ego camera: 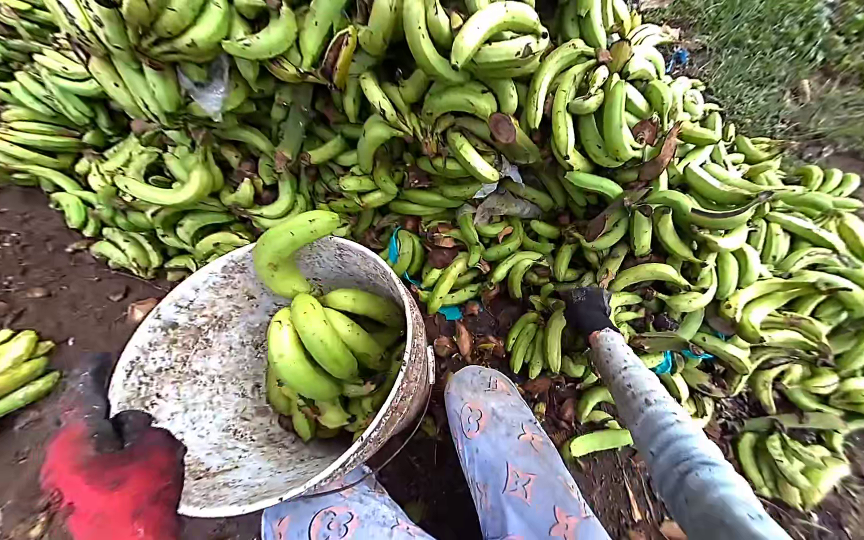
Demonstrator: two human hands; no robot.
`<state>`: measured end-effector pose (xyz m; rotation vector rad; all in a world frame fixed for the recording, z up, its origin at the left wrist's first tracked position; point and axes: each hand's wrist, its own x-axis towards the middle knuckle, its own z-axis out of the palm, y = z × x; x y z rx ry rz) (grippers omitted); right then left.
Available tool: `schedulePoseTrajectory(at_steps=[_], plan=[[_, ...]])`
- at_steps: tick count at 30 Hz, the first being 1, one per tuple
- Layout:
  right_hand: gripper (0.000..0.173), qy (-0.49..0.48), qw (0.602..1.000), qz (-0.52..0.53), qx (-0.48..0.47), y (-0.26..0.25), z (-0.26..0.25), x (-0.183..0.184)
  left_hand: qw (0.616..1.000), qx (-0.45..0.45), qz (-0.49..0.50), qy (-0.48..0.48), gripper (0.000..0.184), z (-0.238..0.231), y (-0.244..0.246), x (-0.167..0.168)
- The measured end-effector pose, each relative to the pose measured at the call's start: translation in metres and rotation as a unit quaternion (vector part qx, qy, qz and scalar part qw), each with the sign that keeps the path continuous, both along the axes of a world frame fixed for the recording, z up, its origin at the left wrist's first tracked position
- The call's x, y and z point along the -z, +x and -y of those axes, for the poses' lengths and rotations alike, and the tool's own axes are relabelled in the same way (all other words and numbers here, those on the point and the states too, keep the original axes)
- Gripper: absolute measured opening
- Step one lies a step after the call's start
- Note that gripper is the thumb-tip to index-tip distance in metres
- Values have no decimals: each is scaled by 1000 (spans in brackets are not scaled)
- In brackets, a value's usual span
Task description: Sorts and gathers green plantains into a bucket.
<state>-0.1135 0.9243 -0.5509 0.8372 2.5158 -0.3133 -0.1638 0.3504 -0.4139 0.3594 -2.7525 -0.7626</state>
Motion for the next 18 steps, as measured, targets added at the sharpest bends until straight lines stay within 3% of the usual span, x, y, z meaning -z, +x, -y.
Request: schedulePoseTrajectory(at_steps=[2,5,7,9,11,12,13,15,17,18], plan=[[42,-44,998,16,-31,5,-3,-16,1000,-4,2,-9,47,-2,2,-1],[80,-80,989,32,-119,18,5,11,999,20,4,-40,48,-17,5,-13],[74,-92,987,22,-132,31,29,31,993,65,-6,-98,50,-32,4,-25],[62,-110,988,-13,-111,34,54,21,978,115,-45,-166,48,-34,-1,-31],[56,-117,985,-112,-66,28,75,-25,959,170,-89,-208,51,-26,-14,-29],[52,-119,968,-220,-35,29,85,-54,952,197,-94,-214,54,-22,-20,-26],[50,-122,927,-355,-8,31,96,-82,949,225,-85,-201,55,-20,-23,-27],[54,-119,780,-615,3,32,124,-141,959,260,-44,-106,52,-24,-28,-40],[64,-152,638,-753,-54,30,156,-198,966,245,-29,74,51,-45,-24,-66],[65,-182,595,-775,-107,27,172,-219,962,224,-30,155,50,-61,-19,-84]])
